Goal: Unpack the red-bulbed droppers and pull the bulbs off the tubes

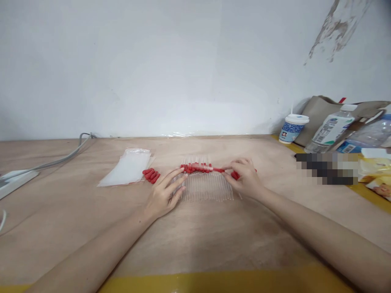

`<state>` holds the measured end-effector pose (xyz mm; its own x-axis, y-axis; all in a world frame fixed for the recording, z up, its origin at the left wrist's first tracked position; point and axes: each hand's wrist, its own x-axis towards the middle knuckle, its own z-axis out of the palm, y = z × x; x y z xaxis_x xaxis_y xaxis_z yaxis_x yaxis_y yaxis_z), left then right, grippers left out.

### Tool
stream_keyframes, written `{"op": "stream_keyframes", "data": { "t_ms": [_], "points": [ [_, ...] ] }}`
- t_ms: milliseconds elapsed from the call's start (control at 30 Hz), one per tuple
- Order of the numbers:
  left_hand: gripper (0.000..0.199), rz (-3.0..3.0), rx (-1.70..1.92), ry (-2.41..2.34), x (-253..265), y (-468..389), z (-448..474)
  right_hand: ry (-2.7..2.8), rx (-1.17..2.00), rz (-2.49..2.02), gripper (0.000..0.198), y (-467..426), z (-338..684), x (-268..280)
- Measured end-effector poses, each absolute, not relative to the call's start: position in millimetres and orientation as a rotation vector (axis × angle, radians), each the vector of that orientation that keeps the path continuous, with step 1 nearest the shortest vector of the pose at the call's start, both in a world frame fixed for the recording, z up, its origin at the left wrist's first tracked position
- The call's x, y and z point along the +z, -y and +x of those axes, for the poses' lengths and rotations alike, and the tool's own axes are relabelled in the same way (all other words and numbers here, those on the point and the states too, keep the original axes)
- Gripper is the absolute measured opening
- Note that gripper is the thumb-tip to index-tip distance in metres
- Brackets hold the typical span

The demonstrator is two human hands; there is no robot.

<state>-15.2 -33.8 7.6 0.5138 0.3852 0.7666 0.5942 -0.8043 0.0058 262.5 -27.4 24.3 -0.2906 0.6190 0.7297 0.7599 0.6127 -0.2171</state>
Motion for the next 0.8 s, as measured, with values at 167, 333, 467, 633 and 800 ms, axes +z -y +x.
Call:
{"op": "stream_keyframes", "data": {
  "t_ms": [167,333,467,633,800],
  "points": [
    [0.044,-2.438,-1.044,0.700,13.5,43.3,-3.8,2.101,-0.452,-0.779,0.014,52.6,261.5,11.1],
    [0.031,-2.531,-0.944,0.575,12.8,50.7,7.1,2.081,-0.488,-0.716,0.016,58.7,252.9,2.7],
    [0.024,-2.539,-0.973,0.610,7.1,51.3,12.6,2.075,-0.465,-0.746,0.013,59.2,250.1,1.1],
    [0.011,-2.439,-1.006,0.643,1.9,48.4,15.4,2.102,-0.387,-0.832,0.012,60.8,244.5,5.0],
    [0.011,-2.429,-0.989,0.572,2.3,50.1,19.7,2.185,-0.446,-0.815,0.026,57.8,233.6,3.5]
  ]
}}
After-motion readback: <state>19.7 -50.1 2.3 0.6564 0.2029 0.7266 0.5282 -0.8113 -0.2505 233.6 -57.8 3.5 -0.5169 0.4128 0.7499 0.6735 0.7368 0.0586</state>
